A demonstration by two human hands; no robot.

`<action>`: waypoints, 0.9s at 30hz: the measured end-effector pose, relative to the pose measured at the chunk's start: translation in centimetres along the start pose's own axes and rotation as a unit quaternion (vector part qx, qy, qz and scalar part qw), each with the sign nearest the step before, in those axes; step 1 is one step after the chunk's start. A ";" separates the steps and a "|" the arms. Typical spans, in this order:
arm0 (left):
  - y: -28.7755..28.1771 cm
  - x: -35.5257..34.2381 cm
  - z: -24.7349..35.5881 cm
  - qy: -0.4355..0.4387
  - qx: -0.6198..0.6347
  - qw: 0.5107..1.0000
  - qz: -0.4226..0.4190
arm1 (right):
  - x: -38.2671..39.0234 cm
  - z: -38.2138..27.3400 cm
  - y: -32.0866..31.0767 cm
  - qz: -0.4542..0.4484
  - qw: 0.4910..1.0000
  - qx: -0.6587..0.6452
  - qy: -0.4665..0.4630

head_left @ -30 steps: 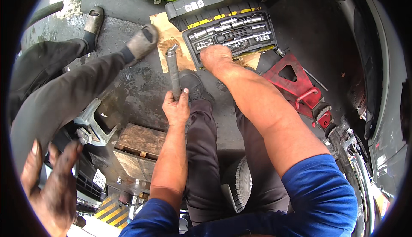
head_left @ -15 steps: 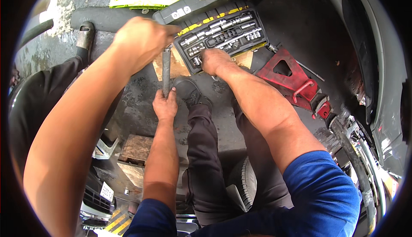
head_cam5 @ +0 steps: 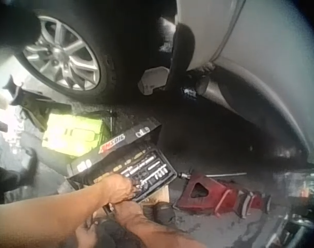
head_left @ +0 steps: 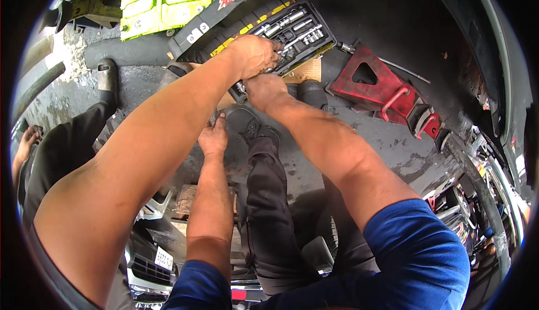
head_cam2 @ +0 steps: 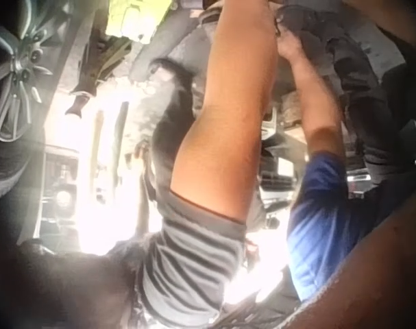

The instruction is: Perform maintenance and repair on a vehicle engine in a service bay.

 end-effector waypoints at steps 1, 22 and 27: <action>0.3 -0.8 0.1 0.008 -0.020 0.999 0.047 | 0.6 0.7 0.5 0.019 1.000 -0.002 -0.023; -3.6 -5.8 2.9 -0.152 0.206 0.962 0.094 | 5.5 5.9 2.6 0.055 0.961 -0.272 -0.017; -6.3 -7.1 3.2 -0.184 0.319 0.917 0.154 | 8.7 5.8 2.5 0.025 0.965 -0.258 -0.039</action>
Point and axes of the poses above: each hand's wrist, its own x-axis away from the middle knuckle, its own y-axis out of the palm, z = x × y, the point moved 1 cm from there along -x, towards the middle knuckle, and after that the axes turned 15 degrees about -x, right-handed, at the moved point
